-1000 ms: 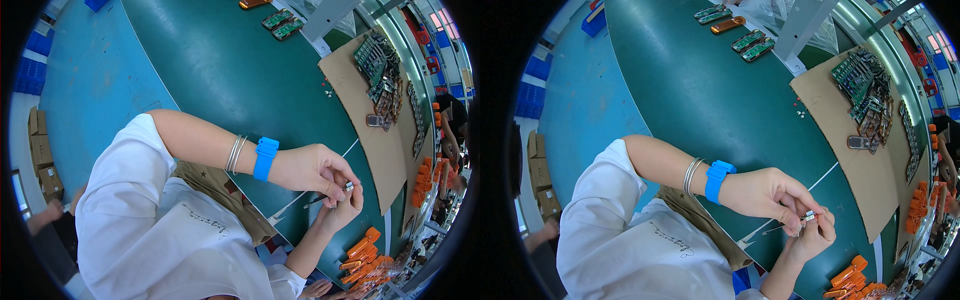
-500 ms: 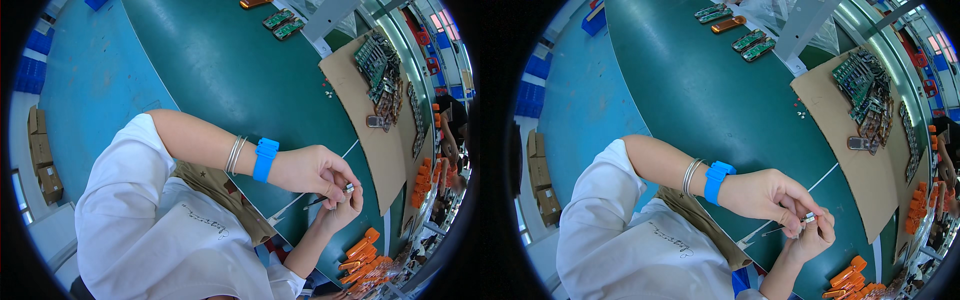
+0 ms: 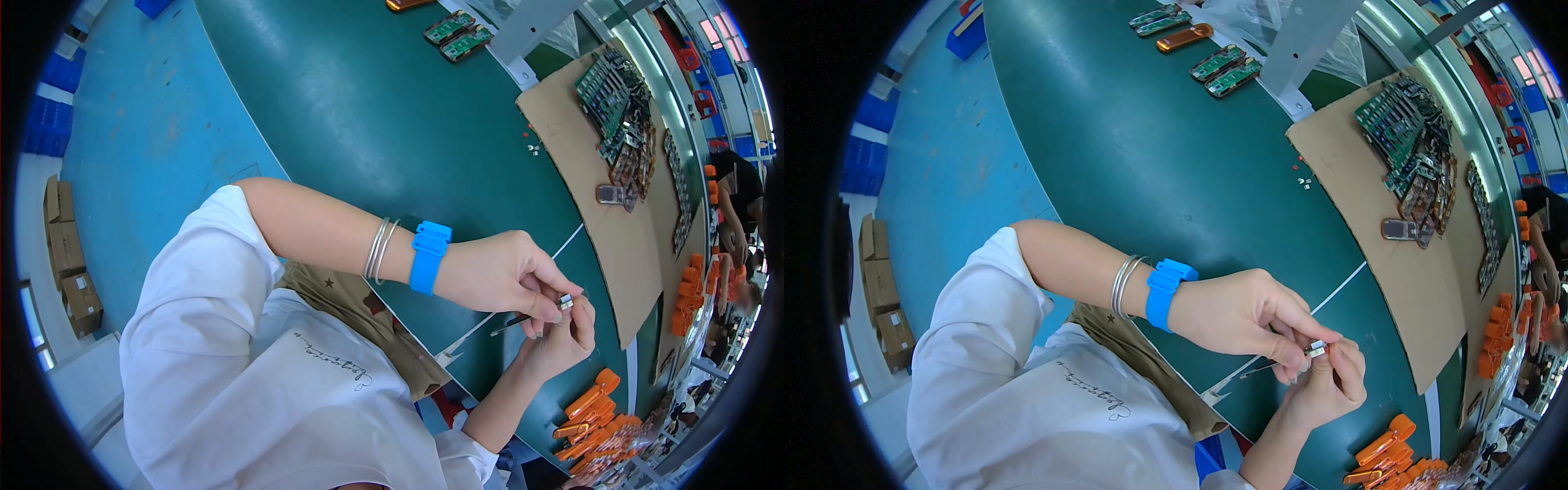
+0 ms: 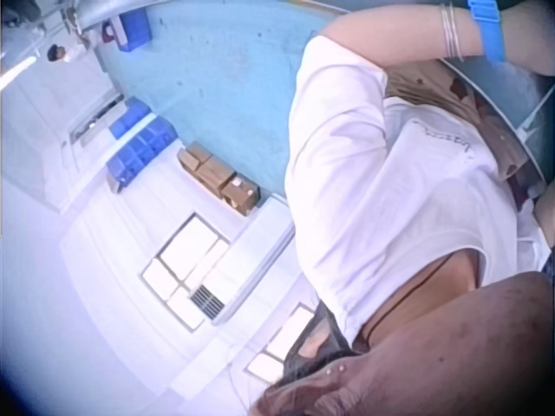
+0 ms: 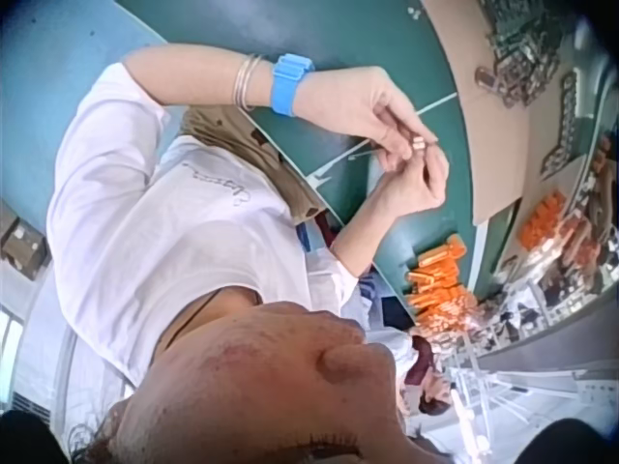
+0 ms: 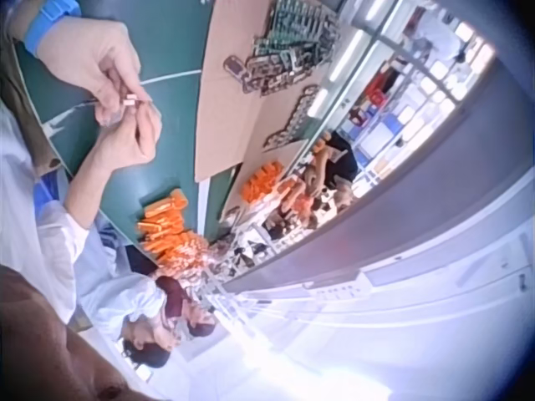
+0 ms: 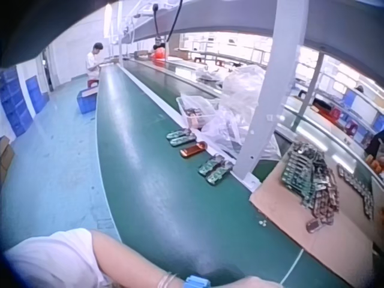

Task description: Assemble internal components and PCB into the orange casing of a handheld electronic fan.

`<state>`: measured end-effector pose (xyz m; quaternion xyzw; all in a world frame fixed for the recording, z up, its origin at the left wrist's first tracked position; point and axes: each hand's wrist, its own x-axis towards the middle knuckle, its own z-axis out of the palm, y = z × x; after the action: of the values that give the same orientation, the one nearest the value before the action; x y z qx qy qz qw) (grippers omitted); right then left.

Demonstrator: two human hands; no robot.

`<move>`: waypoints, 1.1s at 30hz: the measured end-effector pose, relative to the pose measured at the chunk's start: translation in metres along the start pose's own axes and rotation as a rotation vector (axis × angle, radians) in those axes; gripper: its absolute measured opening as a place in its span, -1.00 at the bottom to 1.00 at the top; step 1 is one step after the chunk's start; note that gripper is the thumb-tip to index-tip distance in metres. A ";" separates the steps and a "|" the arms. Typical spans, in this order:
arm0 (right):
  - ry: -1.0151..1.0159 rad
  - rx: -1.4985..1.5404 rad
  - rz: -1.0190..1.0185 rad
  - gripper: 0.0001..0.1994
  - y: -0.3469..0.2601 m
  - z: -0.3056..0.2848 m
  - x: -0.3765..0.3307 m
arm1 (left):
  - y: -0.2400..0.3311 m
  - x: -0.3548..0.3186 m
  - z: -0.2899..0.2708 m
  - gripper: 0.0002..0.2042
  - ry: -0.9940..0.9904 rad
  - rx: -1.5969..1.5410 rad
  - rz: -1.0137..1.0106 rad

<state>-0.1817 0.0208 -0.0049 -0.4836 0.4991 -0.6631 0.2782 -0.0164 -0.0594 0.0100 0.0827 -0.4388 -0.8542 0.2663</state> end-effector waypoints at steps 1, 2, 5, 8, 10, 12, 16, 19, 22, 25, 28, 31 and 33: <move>-0.021 -0.033 -0.061 -0.82 0.001 -0.001 0.000 | -0.001 0.000 0.000 -0.62 0.001 0.047 0.019; -0.020 -0.034 -0.061 -0.82 0.001 -0.002 0.000 | -0.001 0.000 0.000 -0.62 0.001 0.046 0.019; -0.010 -0.091 -0.068 -0.80 0.001 -0.005 0.001 | -0.004 0.002 -0.001 -0.62 -0.004 0.085 0.039; -0.059 -0.150 -0.119 -0.80 -0.002 -0.004 0.006 | -0.006 0.003 -0.003 -0.62 0.008 0.102 0.031; -0.084 -0.271 -0.142 -0.80 -0.007 -0.003 0.008 | -0.006 0.004 -0.004 -0.63 -0.009 0.127 0.005; -0.092 -0.336 -0.144 -0.80 -0.011 -0.004 0.010 | -0.002 0.007 -0.006 -0.64 -0.013 0.141 -0.026; -0.158 -0.178 -0.022 -0.84 -0.014 -0.006 0.014 | -0.005 0.004 -0.011 -0.63 -0.035 0.088 -0.046; -0.133 0.110 0.201 -0.81 -0.017 -0.007 0.010 | 0.005 0.002 -0.007 -0.63 -0.055 0.167 -0.102; -0.230 0.346 0.341 -0.78 -0.012 -0.011 0.014 | 0.007 0.003 -0.006 -0.63 -0.055 0.252 -0.156; -0.313 0.386 0.422 -0.81 -0.011 -0.014 0.018 | 0.004 -0.001 -0.006 -0.63 -0.010 0.281 -0.171; -0.284 0.357 0.430 -0.82 -0.015 -0.012 0.019 | 0.001 -0.001 -0.001 -0.61 -0.017 0.290 -0.096; -0.294 0.234 0.470 -0.82 -0.016 -0.014 0.017 | -0.005 -0.001 0.000 -0.58 0.009 0.404 -0.020; -0.293 0.224 0.461 -0.84 -0.016 -0.016 0.015 | -0.004 0.000 0.003 -0.60 0.005 0.460 0.024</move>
<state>-0.2002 0.0194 0.0147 -0.4142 0.4741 -0.5566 0.5421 -0.0188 -0.0553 0.0086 0.1381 -0.6225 -0.7282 0.2513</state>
